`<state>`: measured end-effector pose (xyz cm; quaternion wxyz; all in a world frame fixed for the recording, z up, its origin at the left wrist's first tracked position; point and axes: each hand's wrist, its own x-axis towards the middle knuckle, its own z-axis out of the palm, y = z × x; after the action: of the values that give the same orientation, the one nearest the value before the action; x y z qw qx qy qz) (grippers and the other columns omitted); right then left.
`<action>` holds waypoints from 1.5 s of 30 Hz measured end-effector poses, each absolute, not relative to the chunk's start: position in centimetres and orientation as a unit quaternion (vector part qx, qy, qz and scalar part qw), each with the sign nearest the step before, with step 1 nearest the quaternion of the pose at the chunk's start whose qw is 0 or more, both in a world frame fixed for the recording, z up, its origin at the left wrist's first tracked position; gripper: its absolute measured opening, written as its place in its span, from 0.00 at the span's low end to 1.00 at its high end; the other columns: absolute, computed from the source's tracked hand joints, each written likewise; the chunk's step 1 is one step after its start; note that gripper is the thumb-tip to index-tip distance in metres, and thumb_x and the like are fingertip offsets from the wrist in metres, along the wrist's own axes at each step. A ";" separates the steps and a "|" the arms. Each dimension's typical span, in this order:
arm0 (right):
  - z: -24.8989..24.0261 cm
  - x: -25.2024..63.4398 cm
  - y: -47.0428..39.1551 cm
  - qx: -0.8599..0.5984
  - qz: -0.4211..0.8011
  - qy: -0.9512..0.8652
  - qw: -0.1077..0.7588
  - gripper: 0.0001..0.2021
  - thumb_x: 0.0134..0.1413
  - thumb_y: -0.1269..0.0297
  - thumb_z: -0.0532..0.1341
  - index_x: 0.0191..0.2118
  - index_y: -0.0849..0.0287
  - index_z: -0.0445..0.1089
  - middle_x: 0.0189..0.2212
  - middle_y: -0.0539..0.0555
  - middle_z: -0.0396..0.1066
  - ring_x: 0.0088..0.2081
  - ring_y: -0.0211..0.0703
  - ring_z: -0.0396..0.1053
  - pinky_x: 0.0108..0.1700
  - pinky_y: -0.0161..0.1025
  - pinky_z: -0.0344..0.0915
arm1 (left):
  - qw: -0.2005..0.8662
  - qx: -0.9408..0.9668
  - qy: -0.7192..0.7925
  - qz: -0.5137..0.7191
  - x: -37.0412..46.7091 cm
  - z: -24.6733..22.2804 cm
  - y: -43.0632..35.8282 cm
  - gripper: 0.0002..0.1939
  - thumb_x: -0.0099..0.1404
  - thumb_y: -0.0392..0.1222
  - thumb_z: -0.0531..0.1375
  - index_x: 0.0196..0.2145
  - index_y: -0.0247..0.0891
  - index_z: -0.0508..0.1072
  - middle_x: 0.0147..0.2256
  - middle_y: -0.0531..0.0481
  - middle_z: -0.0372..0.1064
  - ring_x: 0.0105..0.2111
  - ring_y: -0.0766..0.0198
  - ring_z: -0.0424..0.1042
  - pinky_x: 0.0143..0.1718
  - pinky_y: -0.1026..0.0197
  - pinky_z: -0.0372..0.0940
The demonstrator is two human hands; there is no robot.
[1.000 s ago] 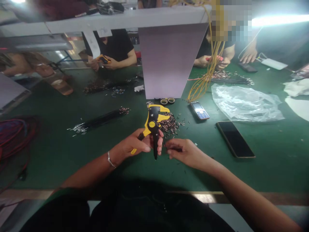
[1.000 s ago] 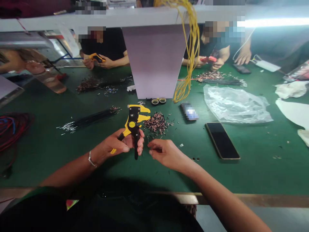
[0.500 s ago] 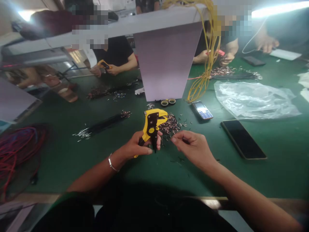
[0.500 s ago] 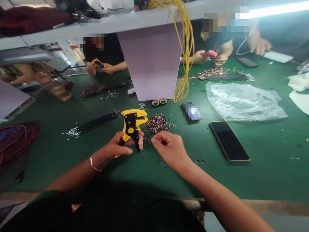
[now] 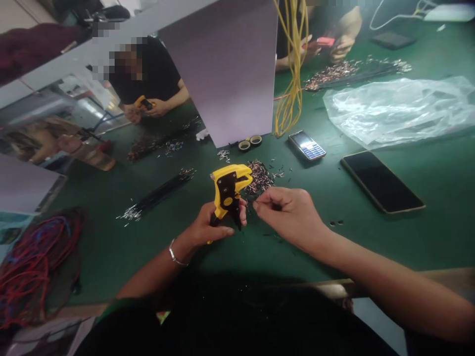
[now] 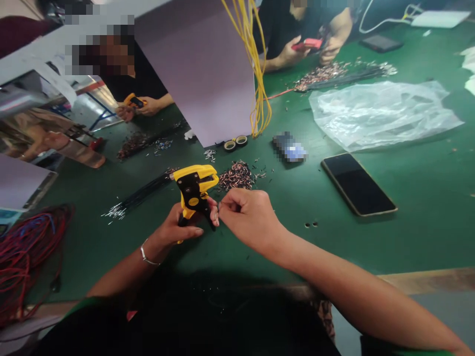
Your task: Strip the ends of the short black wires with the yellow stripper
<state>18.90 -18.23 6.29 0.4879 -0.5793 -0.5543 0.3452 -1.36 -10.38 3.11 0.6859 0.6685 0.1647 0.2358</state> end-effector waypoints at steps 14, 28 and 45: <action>6.2 18.7 -18.3 -0.562 0.401 -0.567 0.449 0.11 0.50 0.68 0.56 0.23 0.62 0.74 0.20 0.50 0.68 0.22 0.33 0.57 0.24 0.34 0.53 | 0.621 0.719 0.206 0.234 -1.7 2.7 -10.5 0.24 0.59 0.38 0.68 0.53 0.36 0.74 0.40 0.43 0.76 0.43 0.54 0.75 0.50 0.52 0.68; 6.1 18.7 -18.3 -0.532 0.452 -0.542 0.468 0.10 0.50 0.67 0.57 0.22 0.61 0.71 0.15 0.45 0.60 0.19 0.31 0.51 0.22 0.33 0.49 | 0.510 0.787 0.240 0.252 -2.0 2.1 -10.8 0.18 0.57 0.35 0.68 0.46 0.38 0.76 0.35 0.48 0.75 0.34 0.60 0.73 0.40 0.57 0.70; 5.6 18.5 -18.2 -0.539 0.465 -0.513 0.479 0.07 0.50 0.68 0.59 0.24 0.61 0.71 0.16 0.45 0.61 0.20 0.31 0.55 0.22 0.33 0.50 | 0.517 0.721 0.353 0.297 -1.9 1.1 -11.7 0.09 0.60 0.39 0.68 0.36 0.33 0.73 0.23 0.55 0.68 0.18 0.71 0.67 0.20 0.67 0.65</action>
<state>18.51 -18.15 5.63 0.4794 -0.5389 -0.5129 0.4655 -1.91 -11.68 1.13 0.5168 0.7214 0.3528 0.2967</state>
